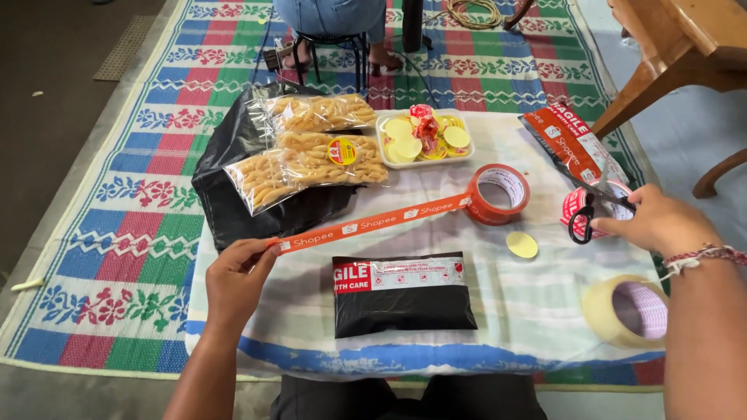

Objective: The person places a snack into a black plastic bag and seals it. They then apply a 'FRAGILE' tape strip and a 'Shopee' tape strip to the bag using scissors to cut the tape. Finally, they place the sealed bag into a larger black plastic bag.

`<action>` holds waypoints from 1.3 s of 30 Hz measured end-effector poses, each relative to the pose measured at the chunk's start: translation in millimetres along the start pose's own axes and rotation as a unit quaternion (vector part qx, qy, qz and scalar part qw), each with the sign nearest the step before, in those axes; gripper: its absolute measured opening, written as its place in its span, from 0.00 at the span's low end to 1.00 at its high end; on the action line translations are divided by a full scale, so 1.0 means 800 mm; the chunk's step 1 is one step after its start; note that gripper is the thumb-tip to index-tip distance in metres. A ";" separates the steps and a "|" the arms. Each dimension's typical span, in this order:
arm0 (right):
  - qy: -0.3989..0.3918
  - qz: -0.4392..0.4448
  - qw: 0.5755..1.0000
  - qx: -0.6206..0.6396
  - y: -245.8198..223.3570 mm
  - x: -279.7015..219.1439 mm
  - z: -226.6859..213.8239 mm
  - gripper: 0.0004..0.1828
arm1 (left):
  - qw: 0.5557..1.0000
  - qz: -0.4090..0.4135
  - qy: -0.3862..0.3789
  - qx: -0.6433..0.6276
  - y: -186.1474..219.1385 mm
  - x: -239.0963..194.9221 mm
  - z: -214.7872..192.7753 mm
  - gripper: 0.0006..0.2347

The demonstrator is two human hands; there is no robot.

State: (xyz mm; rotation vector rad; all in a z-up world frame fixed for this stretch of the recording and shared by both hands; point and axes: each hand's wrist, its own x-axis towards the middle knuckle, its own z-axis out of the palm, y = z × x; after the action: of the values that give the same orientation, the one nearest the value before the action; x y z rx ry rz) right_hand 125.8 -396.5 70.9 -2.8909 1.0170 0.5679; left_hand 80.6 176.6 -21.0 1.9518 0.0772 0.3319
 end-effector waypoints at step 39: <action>0.043 -0.240 0.969 -0.028 -0.017 -0.037 -0.035 0.28 | 1.000 0.007 0.011 -0.011 -0.036 -0.001 0.008 0.06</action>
State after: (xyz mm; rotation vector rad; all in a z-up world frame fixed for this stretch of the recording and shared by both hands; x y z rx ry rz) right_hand 121.9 -372.2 106.2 -3.0652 0.2778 0.4436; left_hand 84.0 182.3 -49.5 1.9274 0.0742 0.3626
